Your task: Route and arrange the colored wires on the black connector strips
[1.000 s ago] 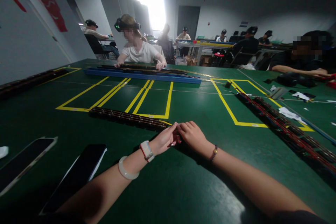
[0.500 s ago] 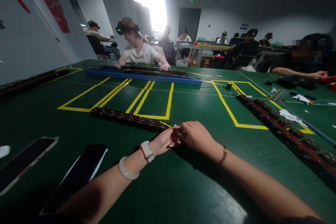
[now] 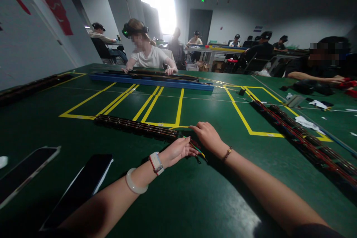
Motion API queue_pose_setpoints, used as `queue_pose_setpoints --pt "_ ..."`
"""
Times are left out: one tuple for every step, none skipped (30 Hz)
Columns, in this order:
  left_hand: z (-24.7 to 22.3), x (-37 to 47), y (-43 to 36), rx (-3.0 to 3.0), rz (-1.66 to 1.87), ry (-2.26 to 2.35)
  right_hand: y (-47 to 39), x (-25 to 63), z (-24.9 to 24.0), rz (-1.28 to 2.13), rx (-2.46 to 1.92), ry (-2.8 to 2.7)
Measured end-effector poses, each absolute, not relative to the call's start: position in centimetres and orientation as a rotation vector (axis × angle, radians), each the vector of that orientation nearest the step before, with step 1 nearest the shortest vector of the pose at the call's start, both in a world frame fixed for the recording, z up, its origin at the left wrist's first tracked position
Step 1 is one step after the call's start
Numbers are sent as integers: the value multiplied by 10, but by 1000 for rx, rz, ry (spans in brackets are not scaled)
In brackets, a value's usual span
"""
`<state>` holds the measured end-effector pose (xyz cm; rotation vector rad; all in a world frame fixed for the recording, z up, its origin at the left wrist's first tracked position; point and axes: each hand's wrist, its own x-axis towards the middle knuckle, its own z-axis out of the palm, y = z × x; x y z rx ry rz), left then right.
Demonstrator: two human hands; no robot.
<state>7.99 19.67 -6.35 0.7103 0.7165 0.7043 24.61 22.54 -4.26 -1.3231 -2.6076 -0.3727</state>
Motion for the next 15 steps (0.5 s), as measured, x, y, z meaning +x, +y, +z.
queue_pose_setpoints --pt "-63 80 197 707 700 721 228 245 -47 -365 -1327 -2628" --pt "-63 80 197 702 697 721 231 244 -50 -355 -1330 -2653" --pt "-63 81 197 696 698 721 232 243 -53 -345 -1328 -2679" --pt "-63 81 196 687 705 725 232 242 -54 -337 -1322 -2704" --pt "-63 82 196 677 718 736 232 242 -56 -329 -1308 -2724" --pt "-62 83 195 666 739 752 232 242 -57 -321 -1288 -2740" --pt "-62 85 193 656 766 768 232 242 -57 -311 -1264 -2751" --pt "-61 87 191 646 795 782 231 244 -58 -299 -1242 -2756" --pt "-61 88 189 638 823 790 231 246 -59 -282 -1222 -2752" --pt "-60 90 187 634 848 792 231 248 -61 -260 -1203 -2738" --pt "-59 91 186 639 864 790 231 251 -63 -231 -1184 -2715" --pt "-57 92 184 658 871 790 231 253 -65 -199 -1166 -2684" --pt "-56 92 183 691 869 799 232 255 -67 -170 -1153 -2647" --pt "-54 91 183 738 860 820 232 256 -70 -148 -1142 -2610" --pt "-52 90 183 796 847 856 233 257 -72 -137 -1136 -2575"
